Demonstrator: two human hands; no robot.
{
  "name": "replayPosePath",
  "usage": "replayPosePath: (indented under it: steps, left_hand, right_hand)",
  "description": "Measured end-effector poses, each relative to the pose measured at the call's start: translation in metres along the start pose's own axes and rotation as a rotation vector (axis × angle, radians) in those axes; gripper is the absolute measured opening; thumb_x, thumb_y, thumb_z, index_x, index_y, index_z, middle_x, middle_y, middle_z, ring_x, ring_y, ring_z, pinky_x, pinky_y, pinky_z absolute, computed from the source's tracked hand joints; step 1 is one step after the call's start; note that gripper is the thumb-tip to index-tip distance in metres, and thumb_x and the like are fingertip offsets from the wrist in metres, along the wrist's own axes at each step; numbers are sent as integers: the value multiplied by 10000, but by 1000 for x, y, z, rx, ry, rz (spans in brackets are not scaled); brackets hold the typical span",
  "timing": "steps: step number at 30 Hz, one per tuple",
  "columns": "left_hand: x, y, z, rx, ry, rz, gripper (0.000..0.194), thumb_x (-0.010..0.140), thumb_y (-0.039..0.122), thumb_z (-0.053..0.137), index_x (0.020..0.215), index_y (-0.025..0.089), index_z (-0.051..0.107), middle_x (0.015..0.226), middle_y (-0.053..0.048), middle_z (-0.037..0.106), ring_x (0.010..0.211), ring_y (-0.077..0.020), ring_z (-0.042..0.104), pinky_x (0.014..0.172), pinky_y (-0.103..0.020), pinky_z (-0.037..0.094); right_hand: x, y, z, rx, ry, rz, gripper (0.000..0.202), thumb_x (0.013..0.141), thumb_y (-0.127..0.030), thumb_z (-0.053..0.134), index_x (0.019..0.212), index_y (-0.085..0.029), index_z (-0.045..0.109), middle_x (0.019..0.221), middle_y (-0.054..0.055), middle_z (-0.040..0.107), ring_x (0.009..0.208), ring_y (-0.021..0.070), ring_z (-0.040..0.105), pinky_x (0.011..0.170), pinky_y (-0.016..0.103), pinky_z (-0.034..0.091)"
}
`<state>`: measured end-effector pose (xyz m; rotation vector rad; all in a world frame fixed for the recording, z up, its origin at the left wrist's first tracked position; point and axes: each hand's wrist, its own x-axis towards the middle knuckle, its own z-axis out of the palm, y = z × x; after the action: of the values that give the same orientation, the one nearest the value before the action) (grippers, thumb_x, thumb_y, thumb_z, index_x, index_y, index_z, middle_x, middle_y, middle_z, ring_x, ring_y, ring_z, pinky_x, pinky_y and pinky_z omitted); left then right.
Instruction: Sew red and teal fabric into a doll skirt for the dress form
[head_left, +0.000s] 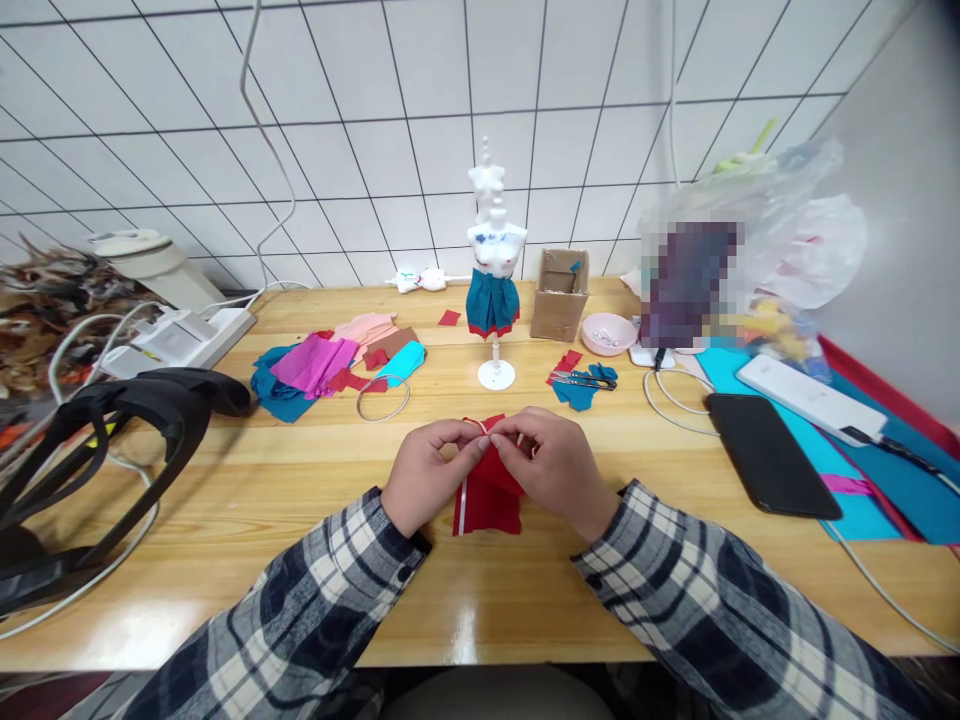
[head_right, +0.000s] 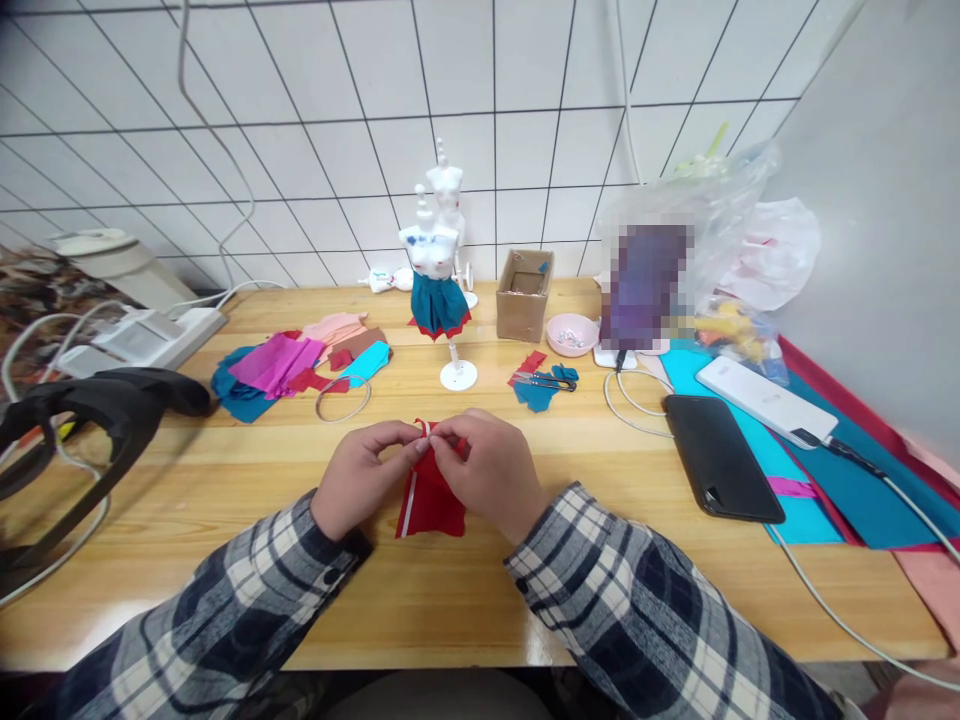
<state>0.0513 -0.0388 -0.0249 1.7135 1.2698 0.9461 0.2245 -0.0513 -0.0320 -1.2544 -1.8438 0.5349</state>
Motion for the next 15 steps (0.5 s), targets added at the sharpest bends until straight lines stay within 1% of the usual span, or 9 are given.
replayPosePath:
  steps: [4,8,12,15]
  left_hand:
    - [0,0,-2,20,45,5,216,778,365,667,738,160,722,700,-33,707,675,-171,625,677,-262,495]
    - [0,-1,-2,28,64,-1,196,762,337,665,714,151,705,677,-31,687,659,-164,611,665,-257,486]
    - [1,-1,-2,29,83,-33,145,727,283,636,703,153,694,672,-23,680,651,-159,600,656,-256,479]
    - [1,-2,-2,4,70,-63,136,710,272,619,699,155,688,673,-20,678,644,-156,593,638,-251,476]
  right_hand:
    - [0,-1,0,28,-41,-42,183,889,-213,562,944,-215,736,772,25,694,702,153,608,634,270,451]
    - [-3,-1,1,13,-44,-63,188,881,-205,573,959,-220,744,755,21,688,703,151,609,638,267,448]
    - [-6,-1,2,-50,-78,-92,236,894,-215,557,1045,-240,736,830,28,712,744,156,626,661,273,448]
    - [-7,-2,2,-102,-98,-112,267,907,-216,540,1100,-248,723,868,31,719,776,160,635,680,277,446]
